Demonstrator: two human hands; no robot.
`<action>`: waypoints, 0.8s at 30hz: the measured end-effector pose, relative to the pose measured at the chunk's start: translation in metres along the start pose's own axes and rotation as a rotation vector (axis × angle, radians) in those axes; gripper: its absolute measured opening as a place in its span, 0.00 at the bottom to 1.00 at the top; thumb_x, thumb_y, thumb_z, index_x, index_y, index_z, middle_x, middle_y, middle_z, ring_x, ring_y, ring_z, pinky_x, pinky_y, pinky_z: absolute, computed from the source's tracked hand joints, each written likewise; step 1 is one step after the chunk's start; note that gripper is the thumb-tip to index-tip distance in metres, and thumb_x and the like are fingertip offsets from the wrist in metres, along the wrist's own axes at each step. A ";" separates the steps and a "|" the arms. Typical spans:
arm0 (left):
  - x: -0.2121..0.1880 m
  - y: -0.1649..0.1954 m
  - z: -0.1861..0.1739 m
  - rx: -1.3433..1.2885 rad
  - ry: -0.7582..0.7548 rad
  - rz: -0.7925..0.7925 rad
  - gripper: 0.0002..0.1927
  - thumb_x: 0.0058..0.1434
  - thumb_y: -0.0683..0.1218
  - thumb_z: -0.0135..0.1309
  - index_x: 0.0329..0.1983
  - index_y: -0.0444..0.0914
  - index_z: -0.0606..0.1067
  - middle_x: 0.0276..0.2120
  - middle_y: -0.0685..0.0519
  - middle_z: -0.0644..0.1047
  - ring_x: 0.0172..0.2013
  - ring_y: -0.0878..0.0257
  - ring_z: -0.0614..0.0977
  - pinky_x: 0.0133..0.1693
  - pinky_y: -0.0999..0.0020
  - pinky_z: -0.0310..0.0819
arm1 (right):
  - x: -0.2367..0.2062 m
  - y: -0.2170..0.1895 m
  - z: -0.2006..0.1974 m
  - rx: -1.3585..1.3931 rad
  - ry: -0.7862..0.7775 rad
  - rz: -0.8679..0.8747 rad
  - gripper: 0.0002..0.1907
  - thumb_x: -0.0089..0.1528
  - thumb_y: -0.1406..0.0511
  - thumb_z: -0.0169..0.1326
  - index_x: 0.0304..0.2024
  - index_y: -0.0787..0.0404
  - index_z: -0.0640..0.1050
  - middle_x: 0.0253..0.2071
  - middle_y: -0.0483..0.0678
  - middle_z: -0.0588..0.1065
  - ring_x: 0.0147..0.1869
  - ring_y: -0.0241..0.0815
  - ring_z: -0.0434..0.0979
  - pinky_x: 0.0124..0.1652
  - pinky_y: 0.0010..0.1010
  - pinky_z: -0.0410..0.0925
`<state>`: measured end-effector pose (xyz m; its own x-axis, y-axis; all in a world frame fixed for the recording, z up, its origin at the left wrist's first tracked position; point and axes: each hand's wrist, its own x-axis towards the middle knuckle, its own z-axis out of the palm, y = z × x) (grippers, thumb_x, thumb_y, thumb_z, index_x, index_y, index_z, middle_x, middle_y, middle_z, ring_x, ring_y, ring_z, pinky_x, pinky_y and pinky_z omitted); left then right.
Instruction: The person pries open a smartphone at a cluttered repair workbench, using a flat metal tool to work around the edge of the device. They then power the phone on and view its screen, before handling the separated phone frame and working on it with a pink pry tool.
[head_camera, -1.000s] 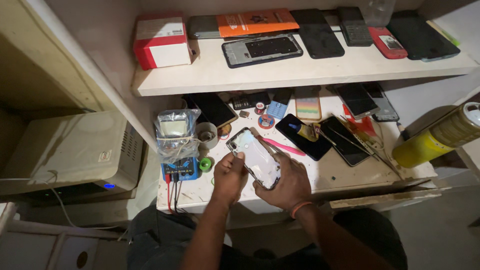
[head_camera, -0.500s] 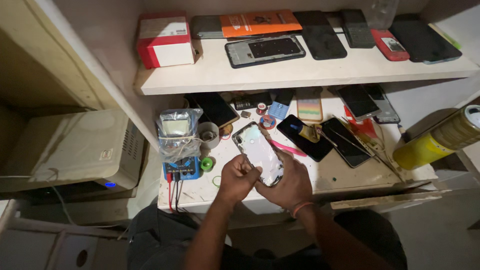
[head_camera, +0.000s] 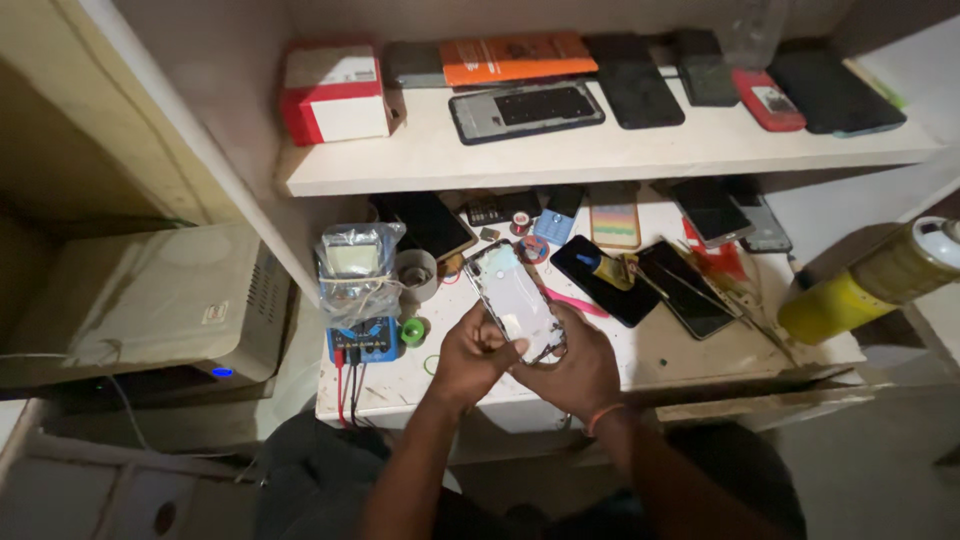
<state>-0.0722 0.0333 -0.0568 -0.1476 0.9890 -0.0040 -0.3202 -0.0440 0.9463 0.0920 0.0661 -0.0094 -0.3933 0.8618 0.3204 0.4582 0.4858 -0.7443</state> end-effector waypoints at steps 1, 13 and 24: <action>0.000 0.000 -0.001 0.000 -0.016 0.022 0.25 0.58 0.32 0.56 0.58 0.39 0.71 0.30 0.52 0.82 0.29 0.69 0.81 0.32 0.74 0.76 | 0.000 0.005 0.001 0.055 -0.004 -0.036 0.43 0.42 0.58 0.75 0.57 0.66 0.74 0.43 0.55 0.83 0.42 0.43 0.86 0.41 0.32 0.77; 0.011 -0.014 -0.008 -0.096 0.063 -0.019 0.19 0.69 0.33 0.56 0.63 0.28 0.76 0.35 0.52 0.79 0.30 0.70 0.74 0.32 0.75 0.69 | 0.018 0.072 0.023 0.644 -0.106 0.472 0.15 0.63 0.68 0.57 0.53 0.64 0.79 0.34 0.43 0.78 0.33 0.31 0.74 0.31 0.24 0.65; -0.004 -0.004 0.002 -0.067 -0.050 -0.047 0.45 0.60 0.27 0.48 0.79 0.45 0.54 0.39 0.50 0.81 0.37 0.66 0.82 0.41 0.69 0.81 | 0.017 0.070 0.014 0.765 -0.130 0.586 0.15 0.69 0.58 0.49 0.43 0.63 0.79 0.32 0.44 0.77 0.31 0.35 0.75 0.33 0.26 0.67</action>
<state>-0.0684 0.0298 -0.0599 -0.0848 0.9959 -0.0307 -0.3882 -0.0046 0.9216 0.1064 0.1131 -0.0644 -0.3743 0.8916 -0.2550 -0.0146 -0.2807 -0.9597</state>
